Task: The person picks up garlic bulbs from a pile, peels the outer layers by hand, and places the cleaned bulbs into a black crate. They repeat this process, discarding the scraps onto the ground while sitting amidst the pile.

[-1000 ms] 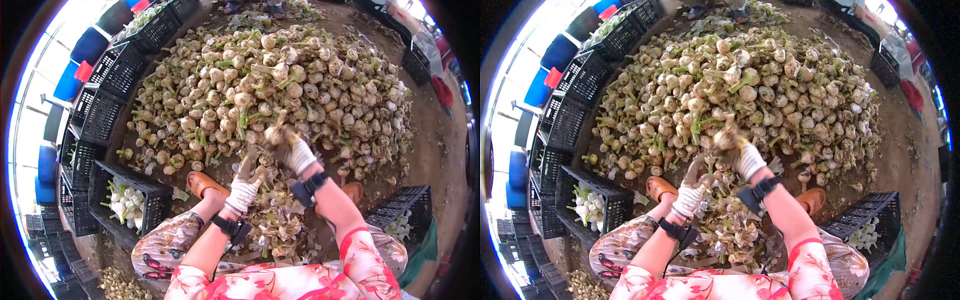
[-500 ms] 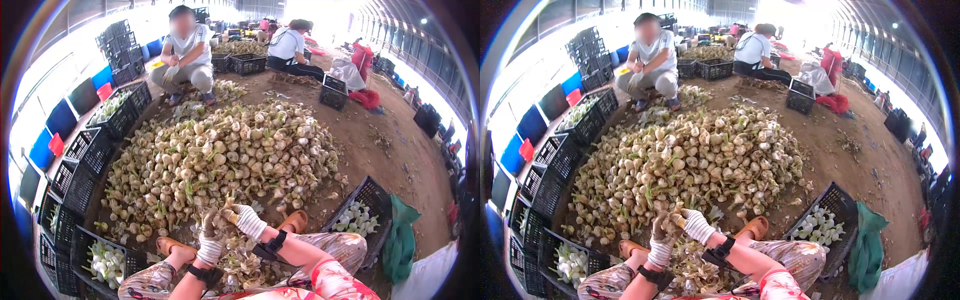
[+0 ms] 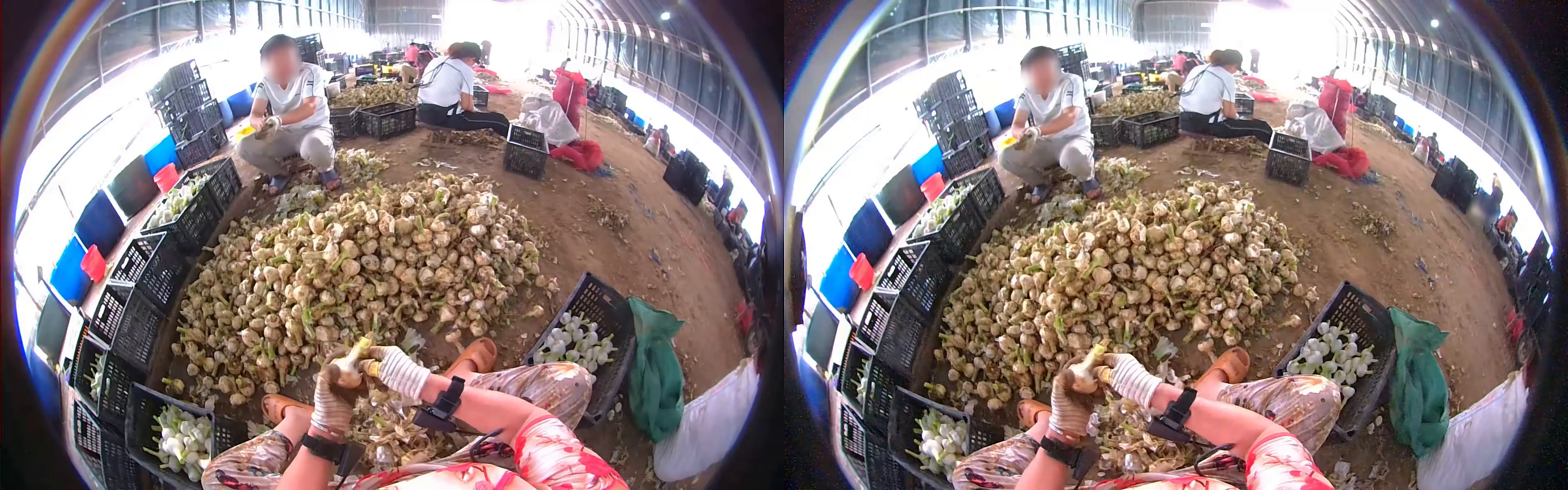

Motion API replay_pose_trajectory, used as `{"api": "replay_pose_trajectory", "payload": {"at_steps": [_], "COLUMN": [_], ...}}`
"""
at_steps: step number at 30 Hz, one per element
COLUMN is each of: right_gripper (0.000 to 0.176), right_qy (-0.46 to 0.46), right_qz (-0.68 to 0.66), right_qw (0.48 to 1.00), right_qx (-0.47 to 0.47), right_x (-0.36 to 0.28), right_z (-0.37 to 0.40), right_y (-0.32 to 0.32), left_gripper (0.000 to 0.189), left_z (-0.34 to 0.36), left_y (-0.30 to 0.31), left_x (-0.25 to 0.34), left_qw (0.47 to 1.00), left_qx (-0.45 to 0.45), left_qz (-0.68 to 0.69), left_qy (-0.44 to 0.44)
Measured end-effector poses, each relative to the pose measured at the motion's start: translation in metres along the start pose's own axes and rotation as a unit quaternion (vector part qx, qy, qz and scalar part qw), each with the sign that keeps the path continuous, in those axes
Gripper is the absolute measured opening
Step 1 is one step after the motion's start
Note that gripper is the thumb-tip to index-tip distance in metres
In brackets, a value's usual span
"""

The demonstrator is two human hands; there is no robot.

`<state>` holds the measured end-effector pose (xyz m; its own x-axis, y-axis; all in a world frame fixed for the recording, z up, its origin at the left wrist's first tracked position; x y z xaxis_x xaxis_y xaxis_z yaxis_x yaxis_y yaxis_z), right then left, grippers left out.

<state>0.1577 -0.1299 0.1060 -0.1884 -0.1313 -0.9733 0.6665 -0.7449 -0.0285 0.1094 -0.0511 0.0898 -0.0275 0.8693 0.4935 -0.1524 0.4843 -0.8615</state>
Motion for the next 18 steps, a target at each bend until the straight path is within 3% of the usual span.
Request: {"api": "replay_pose_trajectory", "payload": {"at_steps": [1,2,4,5,8,9,10,11,12,13,14,15,18], "right_gripper": [0.020,0.017,0.017,0.016,0.015,0.015,0.015,0.017,0.019,0.020,0.021,0.023,0.016], "right_qy": [0.008,-0.031,0.019,0.002,0.208,0.157,0.228,0.171,0.103,0.200,0.281,0.270,0.322], "right_qz": [0.052,0.028,-0.087,-0.098,-0.026,0.055,-0.026,-0.224,-0.420,-0.181,0.052,0.105,0.067], "right_qw": [0.998,0.999,0.995,0.992,0.956,0.969,0.954,0.950,0.895,0.954,0.936,0.941,0.938], "right_qx": [0.017,0.017,0.050,0.076,0.206,0.185,0.195,0.136,0.105,0.134,0.208,0.175,0.113], "right_x": [-0.003,0.004,0.016,0.026,0.010,-0.009,0.002,0.005,0.009,-0.018,-0.043,-0.056,-0.075], "right_z": [-0.002,-0.001,-0.015,-0.018,-0.018,-0.003,-0.011,-0.016,-0.017,-0.006,0.010,0.015,0.019], "right_y": [-0.001,-0.002,-0.002,0.001,0.007,0.000,-0.001,-0.012,-0.024,-0.019,-0.016,-0.019,-0.023], "left_gripper": [0.045,0.042,0.042,0.042,0.038,0.039,0.059,0.073,0.072,0.073,0.071,0.069,0.058], "left_z": [-0.004,-0.003,-0.010,-0.008,0.002,-0.007,0.002,0.010,0.015,0.015,0.018,0.013,0.016], "left_y": [0.017,0.021,0.041,0.031,-0.004,-0.007,0.014,0.002,0.000,-0.006,-0.018,-0.016,-0.035], "left_x": [-0.005,-0.010,-0.015,-0.013,0.017,0.028,0.045,0.060,0.070,0.076,0.087,0.088,0.103], "left_qw": [0.998,0.993,0.975,0.987,0.995,0.996,0.967,0.925,0.910,0.894,0.874,0.909,0.863], "left_qx": [0.039,0.040,0.116,0.060,0.077,0.003,0.074,0.069,0.098,0.054,0.027,0.030,-0.008], "left_qz": [0.038,0.090,0.180,0.119,0.052,-0.057,-0.136,-0.255,-0.271,-0.303,-0.339,-0.297,-0.417], "left_qy": [0.021,0.059,0.062,0.093,-0.045,-0.065,-0.202,-0.273,-0.297,-0.326,-0.346,-0.291,-0.284]}}
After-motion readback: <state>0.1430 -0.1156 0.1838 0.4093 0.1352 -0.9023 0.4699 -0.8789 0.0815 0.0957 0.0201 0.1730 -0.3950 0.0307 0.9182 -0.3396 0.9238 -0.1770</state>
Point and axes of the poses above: each hand's wrist, its own z-axis away from the middle knuckle, its own y-axis out of the back of the hand, x = y × z, the point moved 10 cm from there along -z, towards the middle knuckle, and after that the axes turned 8 degrees about z, right-handed, at the moved point
